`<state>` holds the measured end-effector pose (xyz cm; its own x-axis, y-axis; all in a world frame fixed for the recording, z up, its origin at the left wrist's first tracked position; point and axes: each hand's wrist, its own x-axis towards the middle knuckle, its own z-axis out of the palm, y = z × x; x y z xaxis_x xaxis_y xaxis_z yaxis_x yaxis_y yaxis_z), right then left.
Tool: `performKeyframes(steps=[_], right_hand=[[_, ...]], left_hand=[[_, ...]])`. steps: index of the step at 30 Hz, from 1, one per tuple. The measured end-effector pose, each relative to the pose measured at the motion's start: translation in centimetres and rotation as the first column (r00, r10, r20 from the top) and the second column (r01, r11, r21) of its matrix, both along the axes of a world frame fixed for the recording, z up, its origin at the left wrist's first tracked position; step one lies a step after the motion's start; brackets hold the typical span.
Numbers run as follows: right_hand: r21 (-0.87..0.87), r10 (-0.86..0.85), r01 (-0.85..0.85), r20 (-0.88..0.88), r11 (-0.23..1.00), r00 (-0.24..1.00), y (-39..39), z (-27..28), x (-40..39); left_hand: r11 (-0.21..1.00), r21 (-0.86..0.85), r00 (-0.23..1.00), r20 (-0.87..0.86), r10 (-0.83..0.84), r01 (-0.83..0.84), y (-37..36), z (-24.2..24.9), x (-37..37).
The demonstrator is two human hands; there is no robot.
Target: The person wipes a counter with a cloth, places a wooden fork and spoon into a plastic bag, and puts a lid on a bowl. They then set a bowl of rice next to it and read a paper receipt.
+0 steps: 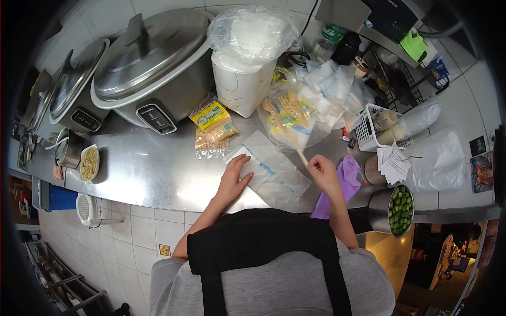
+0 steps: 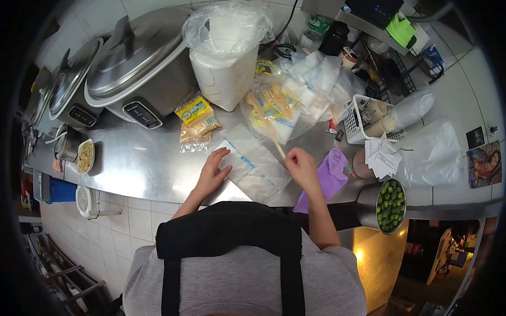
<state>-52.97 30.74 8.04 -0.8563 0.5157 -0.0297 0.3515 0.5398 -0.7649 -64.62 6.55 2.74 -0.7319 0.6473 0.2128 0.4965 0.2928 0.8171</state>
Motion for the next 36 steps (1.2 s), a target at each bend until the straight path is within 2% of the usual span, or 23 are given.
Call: performKeyframes(steps=[1, 2, 3, 4, 5, 7, 9, 11, 13, 14, 16, 17, 19, 20, 22, 23, 25, 26, 29, 30, 32, 33, 36], right_hand=[[-0.061, 0.071, -0.074, -0.052, 0.995, 0.996, -1.1, 0.1, 0.4], [-0.116, 0.138, -0.150, -0.110, 0.982, 0.984, -2.2, 0.0, 0.6], [-0.140, 0.229, -0.241, -0.099, 0.960, 0.968, -3.5, -0.2, 0.4], [-0.163, 0.320, -0.331, -0.093, 0.929, 0.943, -4.6, -0.4, 0.1], [-0.163, 0.315, -0.327, -0.097, 0.931, 0.944, -5.2, -0.7, -0.4], [-0.052, 0.470, -0.478, -0.118, 0.877, 0.875, -5.4, -1.3, -1.9], [0.001, 0.187, -0.192, -0.243, 0.981, 0.952, -2.5, -2.8, -4.6], [0.142, -0.073, 0.120, -0.298, 0.983, 0.952, 2.3, -4.2, -7.7], [0.267, -0.140, 0.234, -0.328, 0.935, 0.934, 5.9, -5.8, -10.0], [0.272, -0.129, 0.225, -0.332, 0.936, 0.935, 6.5, -6.3, -10.9], [0.475, -0.169, 0.245, -0.197, 0.845, 0.966, 6.9, -6.9, -12.5], [0.477, -0.157, 0.235, -0.198, 0.847, 0.967, 7.1, -7.3, -13.0], [0.535, -0.163, 0.184, -0.086, 0.824, 0.983, 7.1, -7.4, -13.6], [0.536, -0.154, 0.176, -0.085, 0.826, 0.984, 7.2, -7.4, -13.7], [0.354, -0.257, 0.303, -0.172, 0.885, 0.951, 7.4, -6.9, -13.5], [0.355, -0.252, 0.299, -0.172, 0.886, 0.952, 7.7, -6.9, -13.1], [0.255, -0.361, 0.425, -0.260, 0.869, 0.895, 8.5, -7.5, -12.0], [0.257, -0.364, 0.427, -0.258, 0.867, 0.895, 8.7, -8.0, -11.6], [0.451, -0.199, 0.272, -0.203, 0.850, 0.959, 8.7, -9.0, -10.7], [0.450, -0.209, 0.280, -0.202, 0.848, 0.957, 8.4, -8.8, -10.8], [0.515, -0.092, 0.160, -0.154, 0.842, 0.984, 7.4, -7.6, -11.2], [0.494, -0.121, 0.144, -0.078, 0.858, 0.990, 6.9, -7.3, -11.5], [0.537, -0.140, 0.173, -0.103, 0.826, 0.985, 7.4, -8.2, -12.4]], left_hand=[[0.996, 0.062, 0.965, 0.250, -0.077, 0.063, 0.4, 0.1, 0.0], [0.995, 0.061, 0.964, 0.253, -0.087, 0.074, 1.0, 0.2, 0.4], [0.939, 0.343, 0.697, 0.676, -0.240, -0.008, 1.6, 0.2, 0.8], [0.828, 0.514, 0.258, 0.850, -0.459, -0.222, 1.9, 0.3, 1.0], [0.830, 0.514, 0.259, 0.850, -0.459, -0.216, 1.9, 0.1, 0.9], [0.796, 0.487, 0.273, 0.871, -0.409, -0.360, 1.8, -0.5, 0.7], [0.753, 0.461, 0.262, 0.887, -0.380, -0.469, 1.2, -0.5, 0.4], [0.757, 0.442, 0.271, 0.896, -0.351, -0.481, 0.3, -0.1, 0.3], [0.749, 0.422, 0.270, 0.906, -0.326, -0.511, -0.4, -0.1, 0.4], [0.741, 0.428, 0.277, 0.903, -0.329, -0.517, -0.5, -0.1, 0.5], [0.713, 0.435, 0.262, 0.901, -0.347, -0.550, -0.7, 0.1, 0.7], [0.705, 0.437, 0.267, 0.899, -0.346, -0.558, -0.7, 0.2, 0.6], [0.692, 0.449, 0.285, 0.894, -0.347, -0.565, -0.7, 0.5, 0.5], [0.686, 0.449, 0.287, 0.894, -0.345, -0.572, -0.7, 0.7, 0.5], [0.682, 0.438, 0.283, 0.899, -0.335, -0.586, -0.8, 1.1, 0.4], [0.679, 0.439, 0.284, 0.898, -0.335, -0.589, -0.9, 1.0, 0.4], [0.667, 0.437, 0.271, 0.899, -0.344, -0.604, -1.0, 0.7, 0.5], [0.668, 0.436, 0.266, 0.900, -0.346, -0.603, -1.0, 0.7, 0.6], [0.682, 0.432, 0.256, 0.901, -0.349, -0.590, -0.6, 0.6, 0.9], [0.692, 0.431, 0.253, 0.902, -0.349, -0.579, -0.5, 0.6, 1.0], [0.705, 0.428, 0.252, 0.904, -0.346, -0.565, -0.3, 0.8, 1.2], [0.714, 0.425, 0.252, 0.905, -0.342, -0.556, -0.2, 1.0, 1.3], [0.716, 0.429, 0.261, 0.903, -0.341, -0.550, -0.4, 1.1, 1.3]])
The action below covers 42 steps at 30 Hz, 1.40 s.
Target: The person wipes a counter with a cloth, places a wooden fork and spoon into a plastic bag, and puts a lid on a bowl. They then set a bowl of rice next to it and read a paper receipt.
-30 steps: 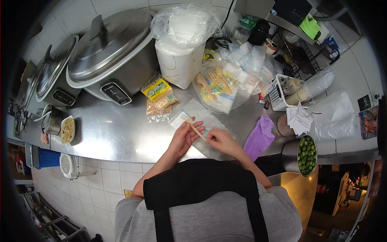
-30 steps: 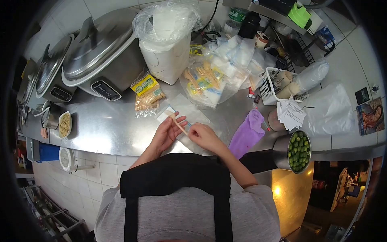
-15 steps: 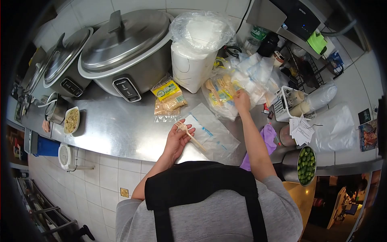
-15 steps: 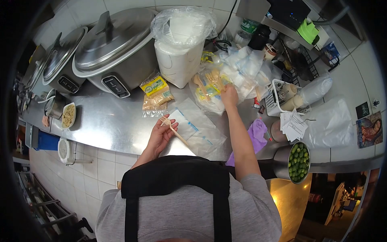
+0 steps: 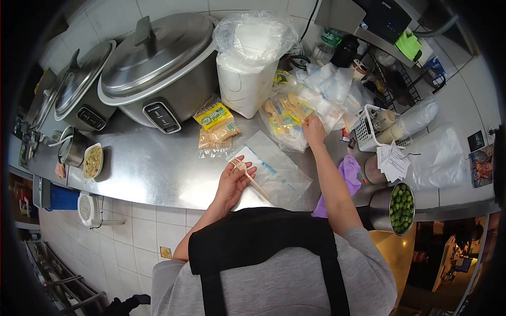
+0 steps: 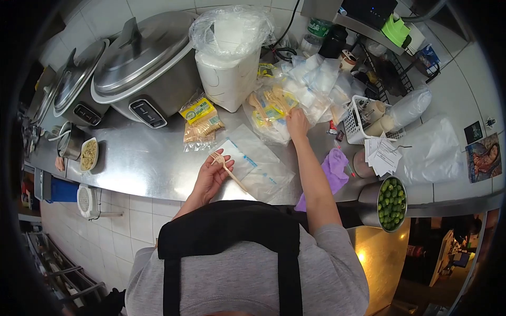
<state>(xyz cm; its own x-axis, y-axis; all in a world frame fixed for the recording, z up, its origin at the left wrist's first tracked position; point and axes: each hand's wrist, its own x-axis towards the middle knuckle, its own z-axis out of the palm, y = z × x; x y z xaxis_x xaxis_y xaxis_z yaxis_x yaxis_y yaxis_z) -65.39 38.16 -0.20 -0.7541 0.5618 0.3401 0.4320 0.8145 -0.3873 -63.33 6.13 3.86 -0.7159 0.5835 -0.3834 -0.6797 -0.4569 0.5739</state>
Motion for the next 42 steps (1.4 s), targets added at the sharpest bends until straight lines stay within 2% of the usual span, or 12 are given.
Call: performKeyframes(steps=[3, 7, 13, 15, 19, 22, 28, 30, 32, 33, 38, 42], right_hand=[[-0.231, -0.110, 0.099, -0.039, 0.968, 0.993, 0.5, -0.4, 0.1], [-0.121, -0.102, 0.108, 0.054, 0.987, 0.993, 0.2, -0.3, 1.0], [-0.098, 0.071, -0.085, -0.139, 0.992, 0.988, -0.1, 1.2, 0.0], [0.057, 0.092, -0.095, 0.058, 0.994, 0.994, 0.7, 0.1, -0.6], [0.002, 0.048, -0.049, 0.032, 0.999, 0.998, 1.3, 0.0, -1.0], [-0.200, 0.002, 0.006, 0.042, 0.980, 0.999, 1.6, 1.0, 0.0], [-0.270, -0.095, 0.054, -0.138, 0.961, 0.986, 3.8, -0.4, 3.5], [-0.410, -0.097, -0.066, -0.364, 0.910, 0.926, 3.4, -1.3, 6.5], [-0.816, -0.245, -0.145, -0.331, 0.560, 0.911, 0.1, 2.2, 10.6], [-0.861, -0.247, -0.229, -0.369, 0.455, 0.896, -1.2, 2.6, 11.9], [-0.959, -0.029, -0.248, -0.246, -0.138, 0.969, -11.3, 5.1, 14.2], [-0.824, 0.175, -0.138, -0.275, -0.549, 0.945, -17.7, 4.9, 12.9]], left_hand=[[0.999, 0.008, 0.999, -0.008, 0.031, -0.031, -0.6, -0.1, -0.4], [0.999, 0.012, 0.999, 0.001, 0.052, -0.052, -0.8, -0.2, -0.3], [1.000, 0.027, 1.000, -0.007, 0.005, -0.005, -0.5, -0.1, 0.1], [0.999, 0.032, 1.000, -0.007, 0.017, -0.016, -0.7, -0.4, 0.1], [0.997, 0.041, 0.998, 0.005, 0.059, -0.059, -1.2, -0.3, -0.1], [0.997, 0.042, 0.998, 0.020, 0.065, -0.066, -1.3, -0.6, 0.0], [0.997, 0.062, 0.997, 0.064, 0.050, -0.054, -0.9, -1.0, 0.0], [0.996, 0.062, 0.994, 0.088, 0.063, -0.069, -1.0, -0.7, -0.3], [0.994, 0.059, 0.989, 0.119, 0.088, -0.095, -1.2, -0.8, -0.5], [0.991, 0.085, 0.987, 0.127, 0.096, -0.107, -1.3, -1.0, -0.6], [0.988, 0.154, 1.000, 0.020, -0.002, -0.001, 0.3, 1.2, 0.0], [0.982, 0.187, 0.992, -0.125, 0.009, 0.015, 2.2, 1.9, 0.2]])
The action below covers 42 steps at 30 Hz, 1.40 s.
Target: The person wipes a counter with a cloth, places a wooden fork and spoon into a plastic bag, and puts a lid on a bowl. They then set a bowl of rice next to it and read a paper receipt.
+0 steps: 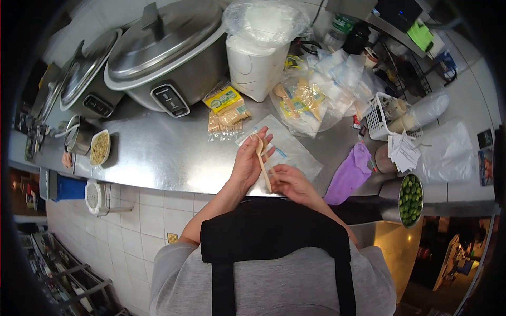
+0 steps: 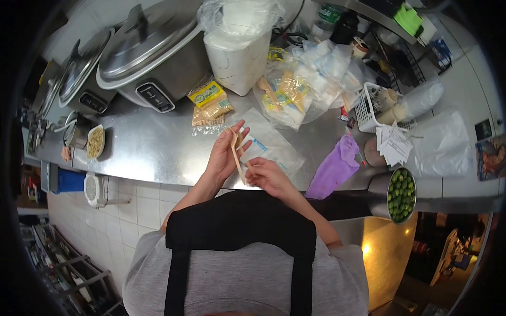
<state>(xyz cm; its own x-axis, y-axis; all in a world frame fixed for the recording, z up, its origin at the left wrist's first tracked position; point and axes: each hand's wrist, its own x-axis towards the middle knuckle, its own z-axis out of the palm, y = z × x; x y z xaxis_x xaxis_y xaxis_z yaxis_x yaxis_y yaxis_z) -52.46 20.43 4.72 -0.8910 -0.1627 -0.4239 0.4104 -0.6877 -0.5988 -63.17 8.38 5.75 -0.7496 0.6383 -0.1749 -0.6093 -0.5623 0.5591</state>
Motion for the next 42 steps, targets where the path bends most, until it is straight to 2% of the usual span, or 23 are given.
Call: performKeyframes(steps=[3, 4, 6, 8, 10, 12, 15, 17, 18, 19, 20, 21, 22, 24, 26, 28, 30, 31, 32, 34, 38, 40, 42], right_hand=[[0.015, 0.090, -0.090, -0.039, 0.996, 0.995, -1.7, -0.5, -0.7], [0.009, 0.054, -0.053, -0.044, 0.999, 0.998, -2.0, 0.0, -0.8], [0.087, -0.031, 0.036, -0.059, 0.996, 0.998, -2.5, 1.2, -0.6], [0.109, -0.167, 0.177, -0.089, 0.978, 0.982, -3.3, 0.8, -0.2], [0.606, -0.015, 0.220, -0.324, 0.764, 0.946, -3.6, 1.3, 0.2], [0.632, -0.049, 0.241, -0.305, 0.737, 0.951, -3.4, 1.2, 0.7], [0.524, -0.259, 0.411, -0.340, 0.746, 0.904, -2.3, 0.2, 1.4], [0.608, -0.312, 0.456, -0.334, 0.650, 0.890, -0.2, 0.1, 2.9], [0.645, -0.335, 0.484, -0.350, 0.591, 0.875, 1.1, 0.3, 4.1], [0.596, -0.466, 0.566, -0.333, 0.570, 0.820, 2.2, 0.5, 5.4], [0.548, -0.587, 0.642, -0.305, 0.536, 0.750, 3.1, 0.8, 6.8], [0.554, -0.646, 0.680, -0.301, 0.480, 0.701, 3.9, 1.2, 8.3], [0.559, -0.702, 0.715, -0.300, 0.420, 0.646, 4.5, 1.6, 9.8], [0.643, -0.672, 0.645, -0.264, 0.412, 0.692, 5.2, 2.6, 12.5], [0.665, -0.644, 0.612, -0.251, 0.428, 0.723, 4.9, 2.9, 14.5], [0.718, -0.531, 0.431, -0.101, 0.547, 0.841, 4.2, 2.8, 15.7], [0.753, -0.504, 0.367, -0.056, 0.546, 0.862, 3.5, 2.4, 16.0], [0.759, -0.486, 0.330, -0.020, 0.562, 0.874, 3.1, 2.3, 15.8], [0.764, -0.470, 0.293, 0.016, 0.576, 0.882, 2.8, 2.2, 15.6], [0.750, -0.522, 0.331, 0.023, 0.573, 0.853, 2.9, 2.3, 15.3], [0.915, -0.494, 0.317, -0.162, 0.248, 0.854, 4.3, 1.0, 15.3], [0.879, -0.561, 0.413, -0.222, 0.239, 0.797, 4.1, 0.8, 14.5], [0.703, -0.674, 0.601, -0.234, 0.380, 0.700, 3.4, 0.7, 12.9]], left_hand=[[0.995, 0.010, 0.995, 0.028, 0.095, -0.095, 0.6, 0.5, -0.3], [0.998, 0.003, 0.998, 0.023, 0.058, -0.058, 0.7, 0.5, -0.4], [0.965, -0.173, 0.980, -0.050, 0.191, -0.197, 0.8, 0.5, -0.3], [0.950, -0.190, 0.966, -0.128, 0.225, -0.247, 1.1, -0.1, -0.6], [0.934, -0.195, 0.942, -0.210, 0.260, -0.301, 1.8, 0.4, -0.3], [0.913, -0.171, 0.906, -0.284, 0.313, -0.370, 2.3, 1.8, 0.3], [0.972, -0.115, 0.945, -0.282, 0.166, -0.205, 3.2, 0.9, 0.1], [0.994, -0.074, 0.956, -0.287, 0.050, -0.074, 4.0, 0.5, 0.5], [0.975, -0.222, 0.910, -0.409, -0.071, -0.024, 4.8, 0.7, 1.5], [0.930, -0.367, 0.840, -0.504, -0.203, 0.005, 5.3, 0.7, 2.2], [0.874, -0.484, 0.621, -0.669, -0.408, 0.054, 5.5, -0.7, 2.4], [0.752, -0.657, 0.352, -0.693, -0.629, 0.051, 5.7, -0.5, 3.3], [0.689, -0.714, 0.017, -0.696, -0.718, -0.124, 5.9, -0.1, 4.5], [0.766, -0.562, -0.286, -0.713, -0.640, -0.312, 6.4, -1.2, 5.8], [0.723, -0.622, -0.243, -0.684, -0.688, -0.301, 6.7, -3.3, 5.1], [0.672, -0.682, -0.197, -0.644, -0.739, -0.290, 6.7, -3.0, 4.4], [0.653, -0.743, 0.122, -0.668, -0.734, -0.147, 6.3, -2.2, 3.6], [0.660, -0.741, 0.164, -0.671, -0.723, -0.124, 6.0, -2.0, 3.4], [0.660, -0.742, 0.160, -0.670, -0.725, -0.117, 5.8, -1.9, 3.7], [0.660, -0.714, -0.070, -0.665, -0.744, -0.234, 5.4, -1.6, 4.6], [0.641, -0.726, -0.210, -0.606, -0.767, -0.246, 5.5, -5.1, 4.5], [0.664, -0.721, -0.126, -0.653, -0.746, -0.198, 5.4, -4.4, 4.1], [0.736, -0.661, -0.065, -0.736, -0.674, -0.144, 5.3, -3.6, 3.7]])
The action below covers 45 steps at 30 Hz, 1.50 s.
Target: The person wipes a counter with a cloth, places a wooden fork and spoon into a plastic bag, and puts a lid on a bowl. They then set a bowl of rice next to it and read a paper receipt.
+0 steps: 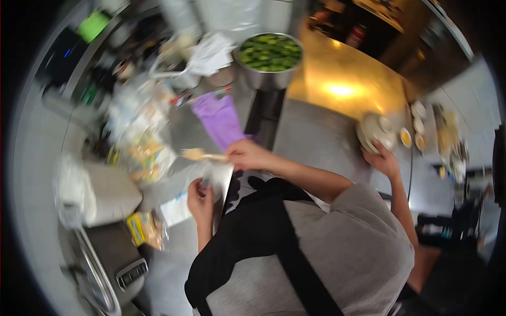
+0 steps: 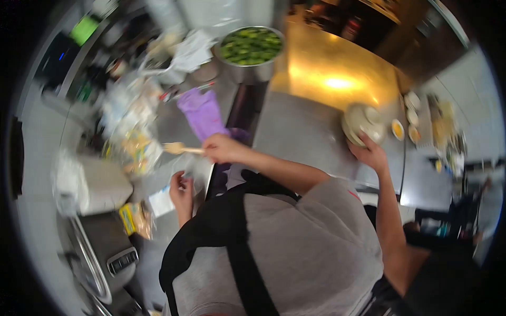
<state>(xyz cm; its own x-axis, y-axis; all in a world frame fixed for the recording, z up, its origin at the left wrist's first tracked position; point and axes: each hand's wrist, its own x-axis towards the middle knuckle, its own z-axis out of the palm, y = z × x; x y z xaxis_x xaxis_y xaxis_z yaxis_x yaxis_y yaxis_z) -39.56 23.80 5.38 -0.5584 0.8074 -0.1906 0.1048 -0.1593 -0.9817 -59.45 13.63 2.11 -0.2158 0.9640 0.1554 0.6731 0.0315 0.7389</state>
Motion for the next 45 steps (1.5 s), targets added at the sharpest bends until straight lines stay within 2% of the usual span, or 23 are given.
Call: performKeyframes(steps=[2, 3, 5, 8, 10, 12, 14, 15, 16, 18, 20, 22, 24, 26, 28, 30, 31, 32, 34, 37, 40, 42, 45], right_hand=[[-0.098, 0.128, -0.140, -0.121, 0.985, 0.984, -1.2, 0.8, -1.5], [-0.092, 0.150, -0.165, -0.151, 0.982, 0.977, -2.0, 0.8, -2.6], [-0.021, 0.192, -0.195, -0.082, 0.981, 0.978, -3.2, 0.8, -4.2], [0.035, 0.186, -0.185, -0.029, 0.982, 0.982, -4.0, -0.1, -5.1], [0.048, 0.170, -0.171, 0.030, 0.984, 0.985, -4.0, 0.3, -4.2], [0.472, -0.072, 0.002, 0.131, 0.882, 0.989, -4.2, 0.1, -2.3], [0.598, -0.280, 0.112, 0.196, 0.794, 0.940, -3.5, 1.6, 2.7], [0.681, -0.445, 0.204, 0.198, 0.703, 0.873, -3.1, 2.5, 5.8], [0.590, -0.540, 0.318, 0.244, 0.742, 0.805, -3.6, 4.5, 9.2], [0.783, -0.807, 0.332, 0.337, 0.526, 0.485, -4.5, 3.9, 17.1], [0.793, -0.892, 0.423, 0.322, 0.437, 0.318, -7.4, 4.7, 23.0], [0.796, -0.923, 0.471, 0.302, 0.381, 0.237, -10.4, 5.8, 25.9], [0.724, -0.927, 0.598, 0.362, 0.345, 0.097, -13.1, 6.5, 27.3], [0.645, -0.914, 0.674, 0.390, 0.360, 0.115, -14.8, 3.9, 29.0], [0.564, -0.903, 0.738, 0.407, 0.370, 0.142, -15.8, 1.4, 30.0], [0.458, -0.891, 0.788, 0.386, 0.411, 0.239, -17.2, -0.1, 29.8], [0.452, -0.890, 0.790, 0.381, 0.414, 0.249, -17.7, -0.7, 29.7], [0.445, -0.889, 0.791, 0.379, 0.420, 0.258, -18.2, -1.1, 29.4], [0.470, -0.886, 0.764, 0.364, 0.442, 0.288, -19.5, -1.0, 28.3], [0.419, -0.839, 0.736, 0.379, 0.531, 0.390, -21.7, -1.5, 27.6], [0.326, -0.851, 0.791, 0.291, 0.518, 0.437, -24.5, -1.2, 28.9], [0.337, -0.858, 0.794, 0.291, 0.506, 0.424, -26.3, -1.5, 30.8], [0.329, -0.892, 0.836, 0.263, 0.440, 0.367, -28.1, -2.1, 33.3]], left_hand=[[0.999, 0.053, 0.881, 0.474, -0.016, -0.011, 0.0, 1.6, 0.8], [0.998, 0.052, 0.880, 0.474, -0.042, 0.019, 0.1, 2.7, 1.5], [0.999, 0.011, 0.416, 0.909, 0.009, -0.047, 0.3, 4.6, 2.8], [0.995, -0.042, 0.371, 0.926, 0.072, -0.088, 0.9, 2.6, 1.0], [0.977, -0.165, 0.487, 0.848, 0.209, -0.131, 1.1, 2.1, -1.5], [0.953, -0.300, 0.745, 0.646, 0.166, 0.048, 0.6, 1.5, -6.0], [0.935, -0.332, 0.849, 0.523, 0.073, 0.125, 0.0, 0.6, -9.8], [0.911, -0.391, 0.876, 0.477, 0.075, 0.135, -0.3, 0.6, -10.8], [0.882, -0.449, 0.900, 0.430, 0.074, 0.141, -0.6, 0.8, -11.6], [0.866, -0.498, 0.954, 0.277, 0.112, 0.043, -0.9, 0.2, -13.4], [0.897, -0.440, 0.989, 0.115, 0.097, -0.037, -1.1, 0.4, -14.6], [0.984, -0.164, 0.956, -0.291, 0.026, -0.076, -1.2, 2.7, -13.4], [0.974, -0.213, 0.974, -0.223, 0.025, -0.074, 0.4, 4.9, -10.9], [0.991, 0.010, 0.991, -0.011, -0.131, 0.131, 2.6, 5.7, -7.7], [0.953, 0.079, 0.944, 0.136, -0.300, 0.292, 4.6, 8.5, 1.0], [0.821, 0.155, 0.810, 0.143, -0.569, 0.549, 6.4, 9.6, 9.3], [0.754, 0.093, 0.720, 0.238, -0.651, 0.651, 5.6, 12.2, 14.8], [0.576, 0.184, 0.557, 0.148, -0.817, 0.796, 7.3, 10.4, 18.5], [0.309, 0.222, 0.312, 0.019, -0.950, 0.925, 7.3, 11.8, 27.0], [0.089, 0.267, 0.158, -0.247, -0.956, 0.959, 8.9, 10.1, 37.8], [0.123, 0.200, 0.196, -0.400, -0.895, 0.972, 10.0, 8.9, 44.5], [0.180, -0.138, 0.085, -0.516, -0.852, 0.974, 10.6, 8.9, 47.1], [0.169, -0.253, 0.002, -0.548, -0.836, 0.953, 10.5, 10.0, 48.4]])
